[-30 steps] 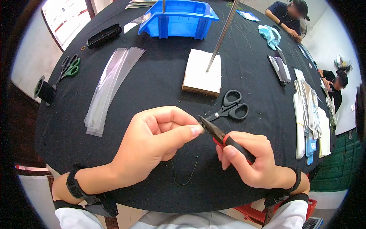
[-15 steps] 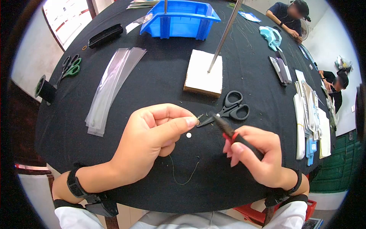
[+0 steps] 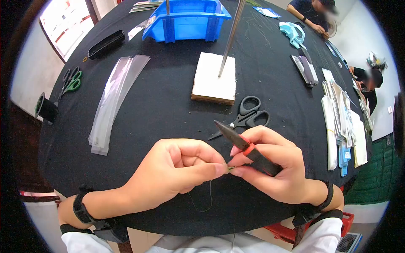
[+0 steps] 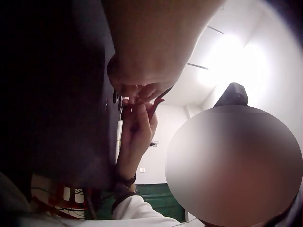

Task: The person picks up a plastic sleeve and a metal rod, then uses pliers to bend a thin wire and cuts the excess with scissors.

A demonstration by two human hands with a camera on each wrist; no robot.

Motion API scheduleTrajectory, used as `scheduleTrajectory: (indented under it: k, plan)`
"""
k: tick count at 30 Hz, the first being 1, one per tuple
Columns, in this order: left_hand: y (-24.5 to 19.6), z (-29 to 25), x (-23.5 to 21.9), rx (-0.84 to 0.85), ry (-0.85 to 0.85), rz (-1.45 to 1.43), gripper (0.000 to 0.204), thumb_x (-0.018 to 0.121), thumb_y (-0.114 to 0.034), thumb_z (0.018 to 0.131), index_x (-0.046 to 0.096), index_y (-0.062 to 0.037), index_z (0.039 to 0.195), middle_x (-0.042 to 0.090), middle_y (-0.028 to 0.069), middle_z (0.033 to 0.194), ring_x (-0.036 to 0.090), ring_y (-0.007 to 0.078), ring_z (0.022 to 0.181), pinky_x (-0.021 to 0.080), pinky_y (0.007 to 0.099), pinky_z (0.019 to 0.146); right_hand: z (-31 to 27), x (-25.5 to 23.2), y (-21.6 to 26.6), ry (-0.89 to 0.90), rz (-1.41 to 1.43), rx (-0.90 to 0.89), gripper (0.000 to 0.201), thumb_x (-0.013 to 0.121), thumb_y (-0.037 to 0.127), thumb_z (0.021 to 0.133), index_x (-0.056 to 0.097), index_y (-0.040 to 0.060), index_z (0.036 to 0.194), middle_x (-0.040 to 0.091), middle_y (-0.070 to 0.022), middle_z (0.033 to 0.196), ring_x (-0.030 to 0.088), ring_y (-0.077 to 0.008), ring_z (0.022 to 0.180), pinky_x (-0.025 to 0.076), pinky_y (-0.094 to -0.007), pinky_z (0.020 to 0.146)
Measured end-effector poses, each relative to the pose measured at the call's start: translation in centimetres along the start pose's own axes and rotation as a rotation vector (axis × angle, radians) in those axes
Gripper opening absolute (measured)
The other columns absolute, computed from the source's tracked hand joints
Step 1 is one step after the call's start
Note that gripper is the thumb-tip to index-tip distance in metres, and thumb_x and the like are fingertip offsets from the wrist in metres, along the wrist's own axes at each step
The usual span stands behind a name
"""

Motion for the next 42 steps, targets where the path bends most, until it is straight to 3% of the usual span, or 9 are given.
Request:
scheduleTrajectory:
  k: [7,11,14,22,26,34,37,42]
  plan:
    - [-0.3,0.0,0.0,0.047,0.008,0.051,0.013,0.057,-0.01,0.085,0.059,0.0027,0.085,0.055,0.0048,0.06,0.042,0.0044,0.045,0.027,0.0182,0.038,-0.1,-0.4,0.4,-0.034,-0.074,-0.025,0.016,0.068,-0.005,0.066,0.066,-0.0003,0.081,0.058,-0.0111,0.091,0.058,-0.018,0.081,0.046,-0.0277,0.071]
    - [-0.1,0.0,0.3,0.056,0.035,0.031,0.017,0.054,-0.011,0.087,0.061,0.0043,0.091,0.061,0.0106,0.064,0.047,0.0067,0.045,0.031,0.0192,0.036,-0.2,-0.4,1.0,-0.055,-0.153,-0.134,0.017,0.069,-0.002,0.069,0.064,-0.0025,0.085,0.059,-0.0134,0.09,0.06,-0.0205,0.076,0.049,-0.0268,0.065]
    - [-0.2,-0.4,0.9,0.01,0.144,0.055,0.018,0.056,-0.014,0.088,0.062,0.002,0.091,0.061,0.0039,0.07,0.049,0.0025,0.054,0.034,0.0166,0.043,-0.2,-0.3,1.5,-0.065,-0.203,-0.169,0.016,0.07,-0.003,0.067,0.063,-0.0026,0.082,0.058,-0.0138,0.09,0.06,-0.0203,0.075,0.048,-0.0268,0.064]
    - [-0.5,-0.3,0.9,0.12,0.123,0.056,0.012,0.057,-0.008,0.087,0.061,0.0028,0.09,0.058,0.0,0.074,0.045,-0.0003,0.061,0.032,0.0158,0.051,-0.2,0.0,1.9,-0.056,-0.231,-0.202,0.014,0.069,-0.005,0.064,0.062,-0.002,0.076,0.058,-0.0149,0.09,0.059,-0.0202,0.076,0.047,-0.0274,0.064]
    - [-0.6,-0.2,0.7,0.254,0.06,0.165,0.012,0.058,-0.005,0.085,0.063,0.0042,0.09,0.058,-0.0009,0.07,0.041,-0.0002,0.053,0.029,0.0176,0.045,-0.1,0.2,0.3,0.0,-0.028,-0.018,0.01,0.066,-0.003,0.067,0.062,-0.0015,0.076,0.058,-0.0132,0.09,0.058,-0.0183,0.077,0.045,-0.0268,0.067]
    - [-1.6,-0.7,0.5,0.278,0.013,0.43,0.009,0.059,-0.005,0.084,0.062,0.003,0.087,0.056,-0.0015,0.067,0.041,-0.0011,0.055,0.028,0.017,0.047,-0.5,1.0,-1.9,0.114,0.206,0.23,0.007,0.064,0.003,0.074,0.06,-0.0018,0.077,0.058,-0.0094,0.082,0.054,-0.0141,0.078,0.042,-0.0268,0.072]
    - [-1.9,-0.7,0.5,0.289,-0.003,0.448,0.007,0.06,-0.005,0.083,0.062,0.0022,0.085,0.055,-0.002,0.065,0.039,-0.0015,0.054,0.026,0.0169,0.047,-0.6,1.4,-2.3,0.124,0.273,0.245,0.009,0.063,0.007,0.079,0.058,-0.0003,0.08,0.056,-0.0049,0.077,0.053,-0.011,0.071,0.041,-0.0242,0.063]
    - [-2.4,-1.0,0.8,0.326,-0.02,0.516,0.005,0.061,-0.003,0.082,0.062,0.002,0.084,0.054,-0.0024,0.063,0.04,-0.0017,0.053,0.026,0.0165,0.046,-1.4,2.0,-3.8,0.136,0.448,0.453,0.011,0.062,0.011,0.082,0.058,0.0004,0.08,0.055,-0.0008,0.073,0.05,-0.0059,0.067,0.039,-0.0215,0.061]
Point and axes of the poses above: each hand's wrist, its own z-axis towards the middle knuckle, its own x-axis out of the palm, y = z × x, the point moved 9 cm from there along z, towards the middle knuckle
